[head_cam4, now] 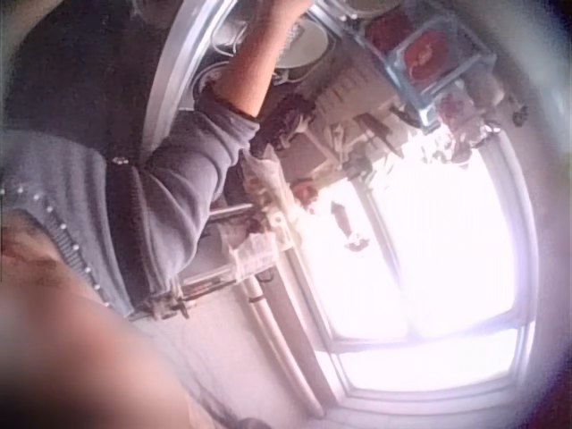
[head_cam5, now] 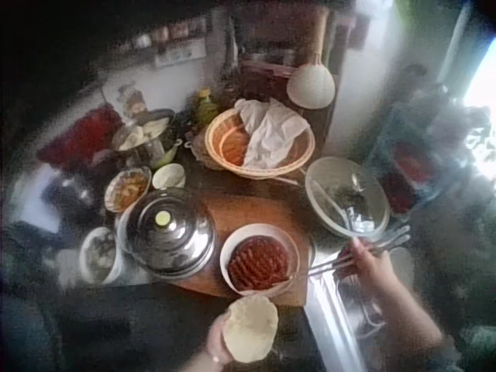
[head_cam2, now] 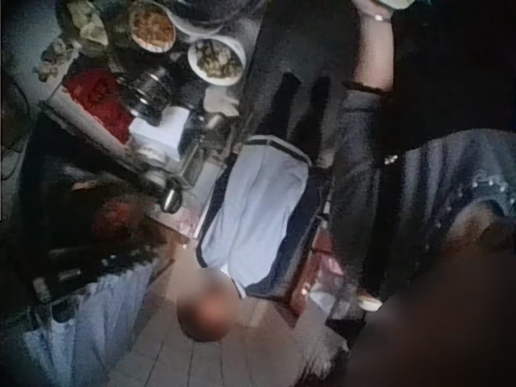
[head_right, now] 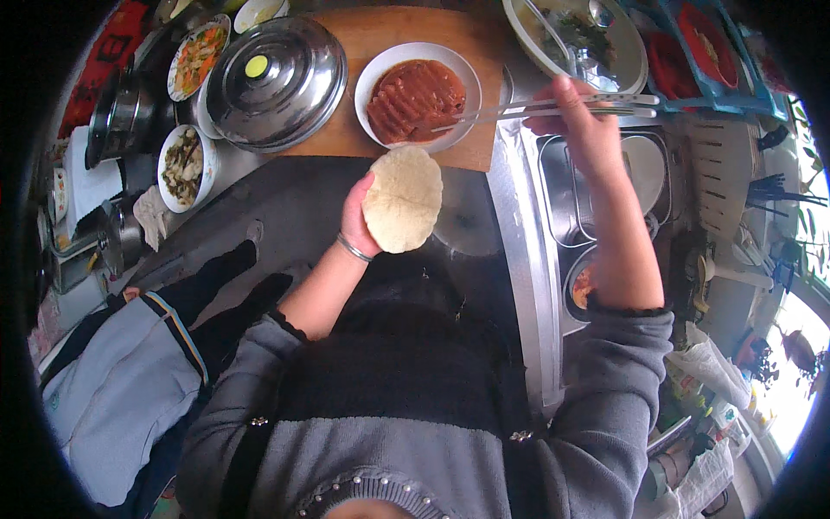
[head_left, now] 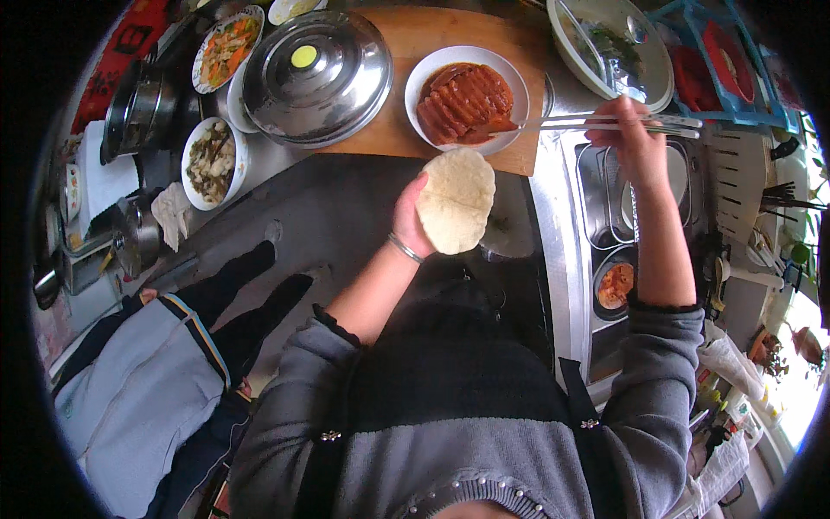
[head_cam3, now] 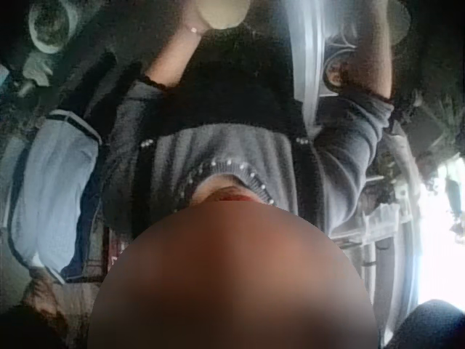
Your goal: The person retrieves steamed buns from a steamer, opens them, and uses chopsticks to place a red paste and sliced meat inside. They fold the buns into wraps and repeat the process with additional buns and fillings.
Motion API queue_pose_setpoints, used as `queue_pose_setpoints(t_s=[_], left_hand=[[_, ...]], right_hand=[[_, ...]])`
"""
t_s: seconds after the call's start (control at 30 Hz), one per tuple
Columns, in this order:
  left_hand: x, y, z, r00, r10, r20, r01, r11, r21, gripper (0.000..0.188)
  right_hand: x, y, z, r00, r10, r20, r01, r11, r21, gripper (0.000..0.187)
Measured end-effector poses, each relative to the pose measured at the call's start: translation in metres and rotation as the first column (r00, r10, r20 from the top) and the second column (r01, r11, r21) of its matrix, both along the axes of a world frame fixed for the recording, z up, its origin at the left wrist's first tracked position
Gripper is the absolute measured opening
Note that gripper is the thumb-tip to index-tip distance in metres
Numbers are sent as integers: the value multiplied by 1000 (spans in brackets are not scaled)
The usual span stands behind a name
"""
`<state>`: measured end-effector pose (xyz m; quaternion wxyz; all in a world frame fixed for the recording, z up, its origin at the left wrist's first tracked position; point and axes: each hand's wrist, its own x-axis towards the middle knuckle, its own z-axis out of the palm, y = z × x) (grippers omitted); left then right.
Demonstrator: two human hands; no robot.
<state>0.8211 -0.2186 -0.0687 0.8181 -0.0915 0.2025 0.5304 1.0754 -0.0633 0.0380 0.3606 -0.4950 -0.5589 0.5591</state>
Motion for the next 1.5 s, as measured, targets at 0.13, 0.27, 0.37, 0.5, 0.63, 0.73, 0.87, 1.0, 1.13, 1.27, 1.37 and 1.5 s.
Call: queue_pose_setpoints(t_s=[0.13,0.27,0.37,0.5,0.63,0.73,0.87,1.0,1.13,1.27,1.37,1.5], left_hand=[[8,6,3,999,15,33,-17,998,62,61],[14,9,10,995,5,103,-14,996,83,61],[15,8,15,996,15,91,-19,999,39,61],[10,5,15,996,41,85,-49,994,95,61],[-1,-2,10,999,49,14,-49,999,-14,60],[-8,-10,4,998,58,-1,-58,998,-34,60],[-12,-17,-2,997,68,21,-67,997,-39,60],[-11,-18,-3,998,62,16,-62,997,-39,61],[-11,-18,-2,997,77,17,-77,997,-13,61],[-11,-17,0,996,72,53,-72,997,-3,61],[-10,-15,0,996,83,21,-83,996,-17,61],[-7,-12,0,995,99,31,-99,995,-26,60]], right_hand=[[-10,-11,37,995,93,-33,-95,992,-78,39],[-43,-34,39,985,83,149,-44,968,-249,38],[-63,-38,35,945,201,257,-125,950,-284,40],[-47,-35,50,954,228,196,-196,965,-172,38],[-25,-21,48,979,62,193,-73,996,54,43],[-30,-16,22,941,173,290,-190,981,31,39],[-35,-14,-1,881,197,429,-285,946,153,39],[-39,-10,-12,845,269,463,-349,932,95,39],[-34,2,-15,933,189,305,-206,978,23,40],[-23,15,-11,967,156,201,-165,986,30,41],[-17,17,-7,975,123,187,-137,988,65,42],[-15,16,2,996,39,75,-39,999,9,42]])
